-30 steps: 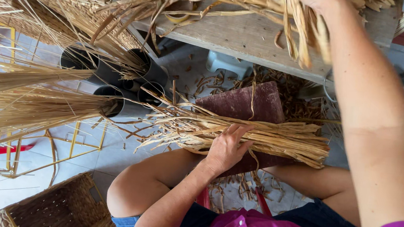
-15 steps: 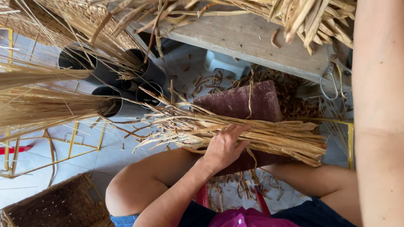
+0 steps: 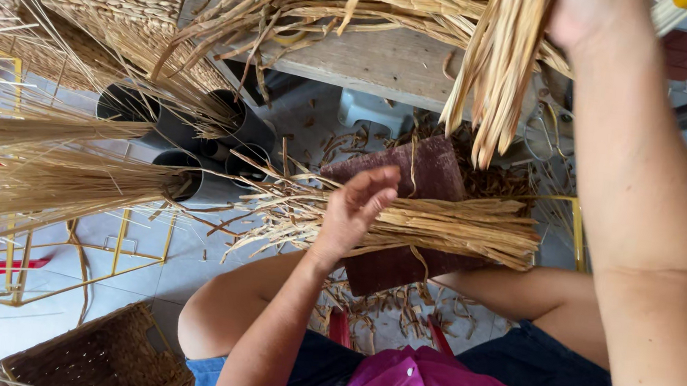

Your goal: The person sits on the floor and uses scissors to trim the ends off bundles of dried palm leaf strips, letting cut pieces fall onto a pile below. They then gather the trimmed strips, align them into a larger bundle, and bind the bundle together with a thin strip.

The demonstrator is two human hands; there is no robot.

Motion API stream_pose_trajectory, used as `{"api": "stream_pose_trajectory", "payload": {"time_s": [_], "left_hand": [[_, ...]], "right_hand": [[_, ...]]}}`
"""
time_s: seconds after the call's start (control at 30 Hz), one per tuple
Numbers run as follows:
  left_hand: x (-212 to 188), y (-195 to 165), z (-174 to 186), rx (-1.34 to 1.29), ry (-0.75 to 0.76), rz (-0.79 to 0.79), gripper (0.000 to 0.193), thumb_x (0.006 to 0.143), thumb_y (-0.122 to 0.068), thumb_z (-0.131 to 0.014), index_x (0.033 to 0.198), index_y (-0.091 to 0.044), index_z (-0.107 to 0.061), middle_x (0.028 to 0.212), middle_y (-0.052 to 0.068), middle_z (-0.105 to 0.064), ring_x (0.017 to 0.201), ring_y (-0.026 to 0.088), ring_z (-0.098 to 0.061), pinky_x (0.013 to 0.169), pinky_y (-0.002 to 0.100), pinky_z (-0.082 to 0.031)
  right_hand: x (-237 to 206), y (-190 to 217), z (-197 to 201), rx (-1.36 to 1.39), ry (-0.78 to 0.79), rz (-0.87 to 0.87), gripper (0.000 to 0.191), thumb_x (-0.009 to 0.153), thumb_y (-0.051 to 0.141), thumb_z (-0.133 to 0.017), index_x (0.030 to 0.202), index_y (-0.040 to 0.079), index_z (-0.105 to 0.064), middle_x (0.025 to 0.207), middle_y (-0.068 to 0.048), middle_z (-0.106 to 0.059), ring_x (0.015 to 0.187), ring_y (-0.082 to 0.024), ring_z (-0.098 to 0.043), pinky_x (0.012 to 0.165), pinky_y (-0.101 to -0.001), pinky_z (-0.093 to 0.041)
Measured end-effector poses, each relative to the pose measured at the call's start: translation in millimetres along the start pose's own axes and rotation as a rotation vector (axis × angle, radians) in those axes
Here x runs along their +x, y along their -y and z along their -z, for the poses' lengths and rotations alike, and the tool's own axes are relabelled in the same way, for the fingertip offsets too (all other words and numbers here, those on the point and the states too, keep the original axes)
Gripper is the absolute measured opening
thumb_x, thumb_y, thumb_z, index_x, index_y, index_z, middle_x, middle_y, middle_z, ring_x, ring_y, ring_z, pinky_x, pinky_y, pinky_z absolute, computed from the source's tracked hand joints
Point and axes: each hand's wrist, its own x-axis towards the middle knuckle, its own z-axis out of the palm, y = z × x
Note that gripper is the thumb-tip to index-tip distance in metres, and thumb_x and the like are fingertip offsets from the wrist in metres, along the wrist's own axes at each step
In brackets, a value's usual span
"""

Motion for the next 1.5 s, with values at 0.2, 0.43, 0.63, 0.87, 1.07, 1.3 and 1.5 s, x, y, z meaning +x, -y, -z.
{"api": "stream_pose_trajectory", "payload": {"time_s": [0.2, 0.43, 0.63, 0.87, 1.07, 1.3, 1.5], "left_hand": [[-33, -64, -13, -0.066, 0.167, -0.396, 0.108, 0.076, -0.028, -0.089, 0.157, -0.002, -0.023, 0.157, 0.017, -0.038, 0.147, 0.024, -0.037, 0.122, 0.04, -0.032], [-91, -66, -63, -0.201, 0.073, -0.159, 0.068, 0.097, -0.025, -0.07, 0.156, -0.003, -0.043, 0.154, 0.013, -0.053, 0.144, 0.022, -0.051, 0.126, 0.038, -0.039], [-132, -90, -60, -0.577, -0.219, -0.486, 0.025, 0.104, -0.008, -0.074, 0.12, -0.001, -0.056, 0.112, 0.014, -0.066, 0.119, 0.032, -0.066, 0.113, 0.048, -0.05], [-151, -123, -84, -0.951, -0.24, -0.568, 0.038, 0.101, -0.009, -0.069, 0.133, -0.007, -0.048, 0.12, 0.01, -0.065, 0.123, 0.033, -0.064, 0.12, 0.055, -0.046], [-156, -120, -116, -1.144, -0.154, -0.4, 0.04, 0.102, -0.008, -0.068, 0.138, -0.011, -0.049, 0.127, 0.011, -0.066, 0.133, 0.036, -0.06, 0.122, 0.054, -0.042], [-159, -119, -110, -1.132, -0.166, -0.426, 0.038, 0.103, -0.008, -0.067, 0.138, -0.012, -0.051, 0.129, 0.01, -0.066, 0.136, 0.035, -0.058, 0.124, 0.054, -0.042], [-154, -121, -111, -1.254, -0.118, -0.404, 0.035, 0.105, -0.008, -0.067, 0.136, -0.013, -0.051, 0.124, 0.009, -0.066, 0.134, 0.032, -0.06, 0.122, 0.054, -0.044]], "right_hand": [[-116, 37, -126, 0.133, 0.366, 0.154, 0.022, 0.094, 0.012, -0.074, 0.112, 0.001, -0.067, 0.099, -0.012, -0.076, 0.085, -0.018, -0.078, 0.078, -0.0333, -0.069], [-211, 73, -169, -0.434, 0.626, 0.193, 0.068, 0.077, 0.019, -0.084, 0.139, 0.006, -0.058, 0.105, -0.013, -0.077, 0.092, -0.025, -0.074, 0.077, -0.0412, -0.056], [-253, 46, -100, 0.068, 0.255, 0.529, 0.066, 0.102, 0.051, -0.069, 0.148, 0.005, -0.056, 0.142, -0.012, -0.066, 0.132, -0.025, -0.064, 0.119, -0.0389, -0.05], [-308, 9, -86, 0.632, -0.089, 0.348, 0.079, 0.109, 0.066, -0.05, 0.156, 0.003, -0.044, 0.159, -0.012, -0.051, 0.145, -0.02, -0.048, 0.122, -0.0346, -0.037], [-335, 21, -121, 0.333, -0.074, 0.41, 0.071, 0.113, 0.06, -0.047, 0.156, 0.003, -0.045, 0.159, -0.013, -0.05, 0.147, -0.023, -0.048, 0.126, -0.0359, -0.036], [-337, 32, -116, 0.344, -0.228, 0.605, 0.05, 0.121, 0.04, -0.045, 0.156, 0.005, -0.046, 0.157, -0.01, -0.054, 0.143, -0.021, -0.051, 0.124, -0.0338, -0.039], [-335, 24, -124, 0.314, -0.249, 0.597, 0.053, 0.117, 0.039, -0.044, 0.153, 0.0, -0.048, 0.157, -0.013, -0.053, 0.141, -0.022, -0.051, 0.12, -0.0333, -0.038]]}}
